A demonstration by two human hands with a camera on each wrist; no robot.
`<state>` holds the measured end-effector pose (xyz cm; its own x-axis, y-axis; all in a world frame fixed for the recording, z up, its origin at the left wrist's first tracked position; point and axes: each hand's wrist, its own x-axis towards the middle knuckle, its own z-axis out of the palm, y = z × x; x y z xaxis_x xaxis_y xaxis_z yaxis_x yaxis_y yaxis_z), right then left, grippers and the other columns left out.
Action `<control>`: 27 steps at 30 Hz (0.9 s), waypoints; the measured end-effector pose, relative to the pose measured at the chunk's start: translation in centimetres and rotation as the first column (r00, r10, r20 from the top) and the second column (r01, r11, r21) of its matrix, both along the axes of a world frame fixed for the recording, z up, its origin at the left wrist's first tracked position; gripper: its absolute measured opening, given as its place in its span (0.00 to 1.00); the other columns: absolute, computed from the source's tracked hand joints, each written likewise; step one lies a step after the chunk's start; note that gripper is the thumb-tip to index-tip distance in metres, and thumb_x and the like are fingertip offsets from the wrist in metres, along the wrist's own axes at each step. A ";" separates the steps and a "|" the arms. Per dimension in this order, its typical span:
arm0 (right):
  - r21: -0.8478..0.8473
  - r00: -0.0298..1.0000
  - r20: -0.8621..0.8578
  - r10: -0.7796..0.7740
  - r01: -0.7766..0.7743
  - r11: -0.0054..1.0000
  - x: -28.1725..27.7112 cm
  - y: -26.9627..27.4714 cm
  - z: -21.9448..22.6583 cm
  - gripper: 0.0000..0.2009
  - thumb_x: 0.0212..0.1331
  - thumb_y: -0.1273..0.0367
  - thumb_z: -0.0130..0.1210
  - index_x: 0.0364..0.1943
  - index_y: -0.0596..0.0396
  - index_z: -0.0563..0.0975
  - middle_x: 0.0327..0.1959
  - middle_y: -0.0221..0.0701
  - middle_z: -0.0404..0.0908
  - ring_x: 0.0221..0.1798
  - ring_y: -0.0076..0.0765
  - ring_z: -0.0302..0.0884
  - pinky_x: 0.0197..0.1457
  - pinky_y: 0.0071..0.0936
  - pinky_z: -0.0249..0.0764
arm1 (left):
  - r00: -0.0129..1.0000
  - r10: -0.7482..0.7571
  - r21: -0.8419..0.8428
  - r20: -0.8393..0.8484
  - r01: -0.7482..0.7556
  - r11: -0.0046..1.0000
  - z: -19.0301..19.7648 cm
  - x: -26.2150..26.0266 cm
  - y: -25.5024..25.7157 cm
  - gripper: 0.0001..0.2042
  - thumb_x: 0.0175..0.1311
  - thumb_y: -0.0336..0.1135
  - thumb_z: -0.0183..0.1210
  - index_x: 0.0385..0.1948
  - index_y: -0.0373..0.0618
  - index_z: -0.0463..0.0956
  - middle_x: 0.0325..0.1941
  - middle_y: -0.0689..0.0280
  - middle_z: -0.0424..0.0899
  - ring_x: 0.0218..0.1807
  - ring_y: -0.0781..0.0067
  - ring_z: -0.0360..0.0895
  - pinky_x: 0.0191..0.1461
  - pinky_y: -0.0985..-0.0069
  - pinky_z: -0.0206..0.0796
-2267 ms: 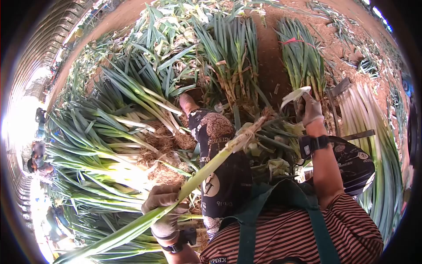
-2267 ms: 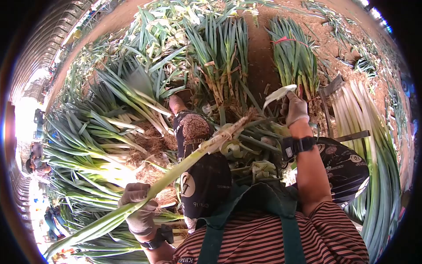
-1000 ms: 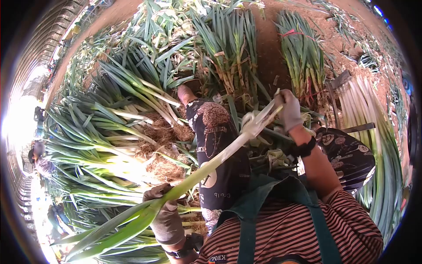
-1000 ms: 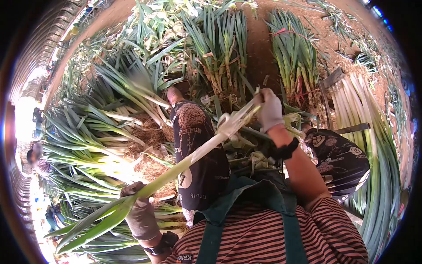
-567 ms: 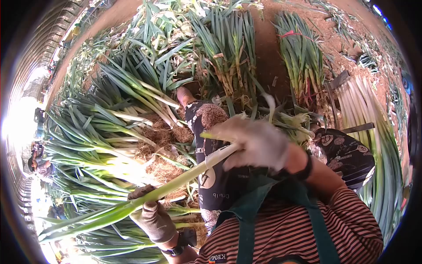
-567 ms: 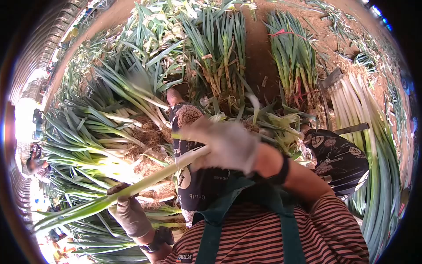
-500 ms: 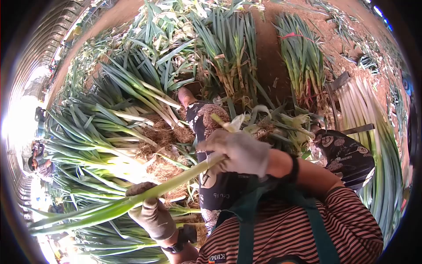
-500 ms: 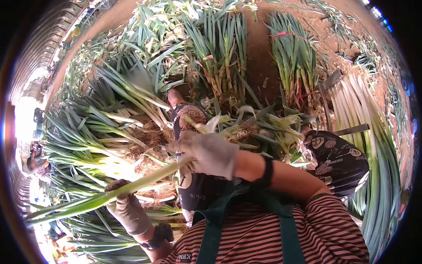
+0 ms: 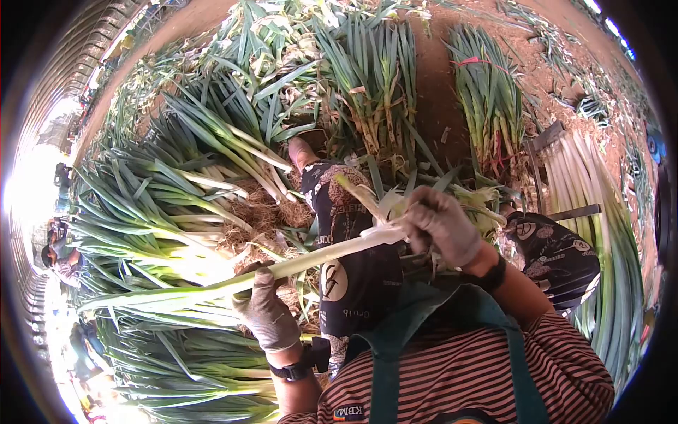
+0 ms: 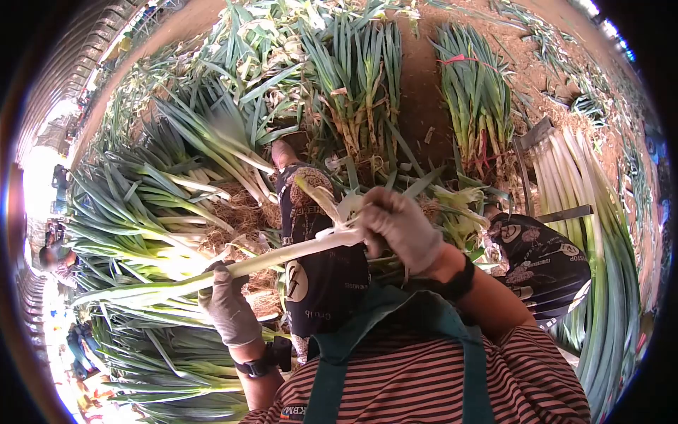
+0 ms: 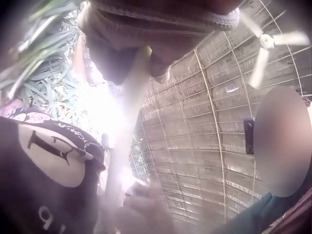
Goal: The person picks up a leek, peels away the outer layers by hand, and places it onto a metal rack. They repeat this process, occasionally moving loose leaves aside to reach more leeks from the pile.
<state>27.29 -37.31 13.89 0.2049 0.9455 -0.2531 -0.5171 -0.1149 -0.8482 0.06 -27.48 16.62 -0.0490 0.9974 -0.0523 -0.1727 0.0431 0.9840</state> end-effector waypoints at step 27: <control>0.112 0.082 0.993 -0.082 -0.494 0.862 -5.3 5.5 1.8 0.09 0.51 0.65 0.63 0.32 0.51 0.75 0.33 0.31 0.75 0.29 0.41 0.80 0.31 0.37 0.75 | 0.989 0.001 0.086 -0.149 0.012 0.996 0.6 0.0 -1.3 0.12 0.59 0.34 0.64 0.38 0.38 0.73 0.33 0.64 0.75 0.34 0.72 0.75 0.39 0.76 0.71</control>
